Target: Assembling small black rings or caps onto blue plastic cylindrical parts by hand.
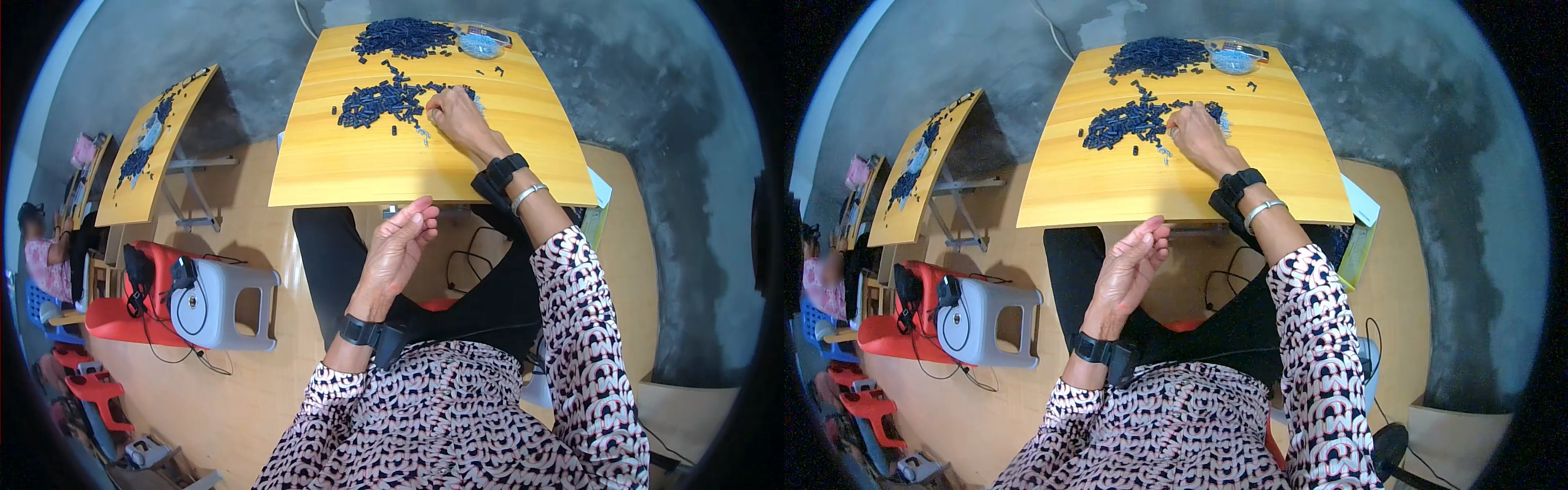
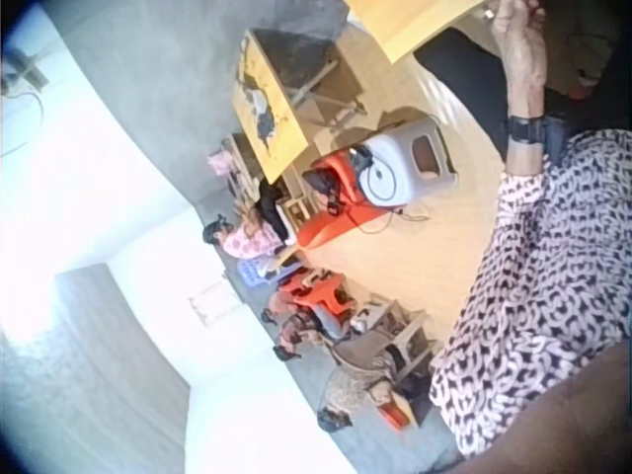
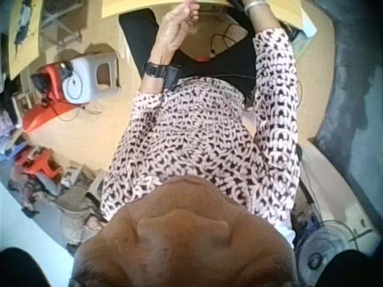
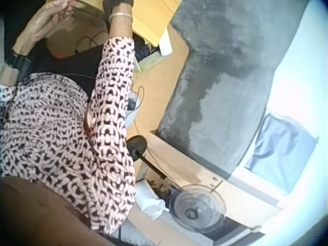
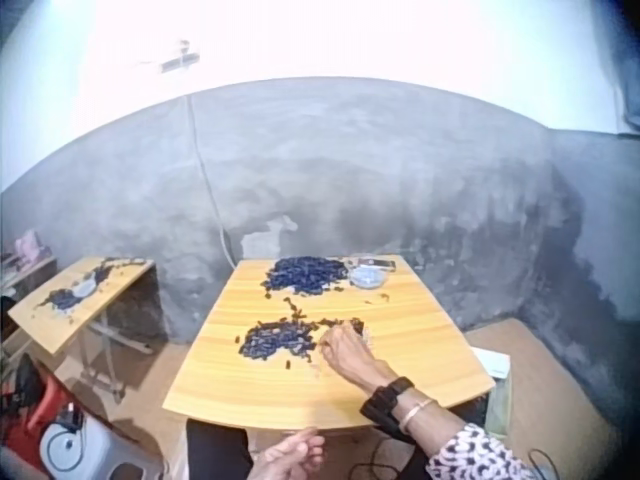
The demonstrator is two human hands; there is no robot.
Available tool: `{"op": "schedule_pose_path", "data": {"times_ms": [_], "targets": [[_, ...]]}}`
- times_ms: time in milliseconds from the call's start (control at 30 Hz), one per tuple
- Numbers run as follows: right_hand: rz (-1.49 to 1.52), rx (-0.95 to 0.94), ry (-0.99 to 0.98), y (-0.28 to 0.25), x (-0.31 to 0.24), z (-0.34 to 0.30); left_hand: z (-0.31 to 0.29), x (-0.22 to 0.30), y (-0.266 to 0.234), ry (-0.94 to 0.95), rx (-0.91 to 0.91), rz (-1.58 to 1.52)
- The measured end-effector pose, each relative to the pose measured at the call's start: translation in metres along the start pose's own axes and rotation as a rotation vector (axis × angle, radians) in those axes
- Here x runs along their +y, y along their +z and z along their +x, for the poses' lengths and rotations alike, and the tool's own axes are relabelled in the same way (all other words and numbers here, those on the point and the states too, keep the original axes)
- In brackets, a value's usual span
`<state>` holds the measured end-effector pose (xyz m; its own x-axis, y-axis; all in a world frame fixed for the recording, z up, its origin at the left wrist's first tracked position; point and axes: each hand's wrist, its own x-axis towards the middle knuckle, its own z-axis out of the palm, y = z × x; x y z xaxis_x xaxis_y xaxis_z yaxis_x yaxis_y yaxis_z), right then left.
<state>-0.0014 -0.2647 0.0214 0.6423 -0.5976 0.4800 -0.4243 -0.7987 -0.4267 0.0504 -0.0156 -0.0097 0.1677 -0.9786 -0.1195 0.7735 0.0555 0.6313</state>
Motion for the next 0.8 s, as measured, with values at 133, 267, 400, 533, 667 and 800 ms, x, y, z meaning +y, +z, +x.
{"op": "schedule_pose_path", "data": {"times_ms": [133,267,400,533,667,800], "targets": [[-0.019,-0.04,-0.012,0.008,-0.02,0.003,-0.001,0.001,-0.003,-0.002,-0.005,0.0],[0.019,-0.078,-0.08,0.016,-0.034,0.006,-0.002,0.002,-0.004,0.012,-0.002,-0.014],[-0.003,-0.093,-0.239,0.031,-0.043,0.013,-0.001,0.0,-0.009,0.013,-0.004,-0.039],[-0.025,-0.103,-0.311,0.047,-0.053,0.015,-0.003,0.001,-0.012,0.019,0.006,-0.059],[-0.022,-0.065,-0.26,0.042,-0.059,0.017,-0.006,0.005,-0.017,0.056,0.031,-0.082],[-0.075,-0.113,-0.257,0.031,-0.043,0.014,-0.007,0.009,-0.02,0.069,0.049,-0.079]]}}
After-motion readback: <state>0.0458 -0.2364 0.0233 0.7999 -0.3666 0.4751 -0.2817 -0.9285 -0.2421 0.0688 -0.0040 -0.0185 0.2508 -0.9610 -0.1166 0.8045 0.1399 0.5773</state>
